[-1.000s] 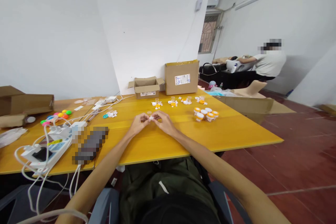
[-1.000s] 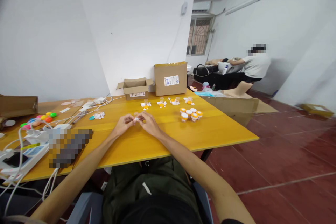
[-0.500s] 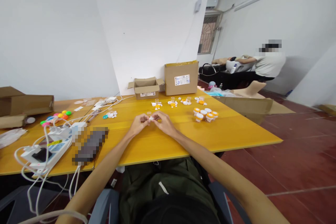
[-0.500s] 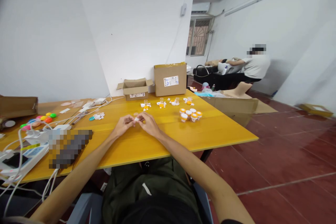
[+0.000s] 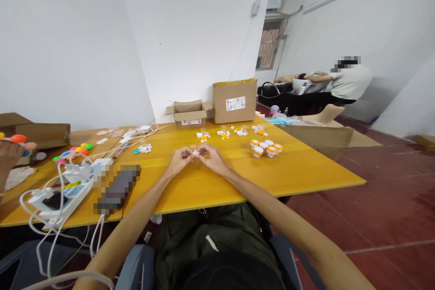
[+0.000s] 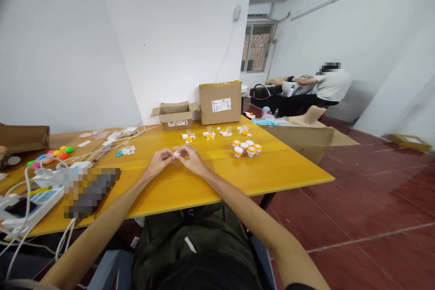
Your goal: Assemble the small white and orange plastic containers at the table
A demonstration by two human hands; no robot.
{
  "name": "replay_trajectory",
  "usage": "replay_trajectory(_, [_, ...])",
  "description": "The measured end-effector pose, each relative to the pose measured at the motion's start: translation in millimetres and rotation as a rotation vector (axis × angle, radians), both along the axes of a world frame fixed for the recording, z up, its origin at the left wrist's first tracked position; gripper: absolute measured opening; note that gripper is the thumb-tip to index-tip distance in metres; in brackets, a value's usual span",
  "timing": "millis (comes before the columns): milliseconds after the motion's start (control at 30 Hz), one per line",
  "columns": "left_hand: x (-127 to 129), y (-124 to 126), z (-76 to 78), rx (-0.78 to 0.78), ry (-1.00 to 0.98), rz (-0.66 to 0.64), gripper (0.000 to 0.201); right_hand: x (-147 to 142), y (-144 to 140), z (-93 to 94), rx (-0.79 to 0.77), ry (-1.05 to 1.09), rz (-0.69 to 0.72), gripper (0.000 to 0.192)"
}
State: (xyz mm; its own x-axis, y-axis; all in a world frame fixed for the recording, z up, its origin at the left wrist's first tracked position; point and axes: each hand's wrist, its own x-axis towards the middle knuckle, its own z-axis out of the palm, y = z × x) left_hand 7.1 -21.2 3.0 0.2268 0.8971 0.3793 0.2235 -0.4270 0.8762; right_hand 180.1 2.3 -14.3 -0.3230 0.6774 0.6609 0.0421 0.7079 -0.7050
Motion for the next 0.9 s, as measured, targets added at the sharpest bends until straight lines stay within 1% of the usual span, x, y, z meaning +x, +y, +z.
replay_trajectory(233, [0.3, 0.5, -0.9, 0.007, -0.006, -0.005, 0.035, -0.2, 2.2, -0.6, -0.125, 0.023, 0.019, 0.02])
replay_trajectory(500, [1.9, -1.4, 2.4, 0.009, -0.009, -0.014, 0.035, 0.0, 3.7, -0.2, -0.192, 0.056, 0.016, 0.026])
replay_trajectory(733, [1.4, 0.2, 1.0, 0.008, -0.019, -0.034, 0.033, 1.0, 2.8, 1.7, -0.212, 0.034, 0.07, 0.023])
replay_trajectory(900, [-0.8, 1.7, -2.1, 0.005, 0.004, -0.031, 0.032, 0.6, 2.9, 1.0, -0.182, 0.028, 0.063, 0.02])
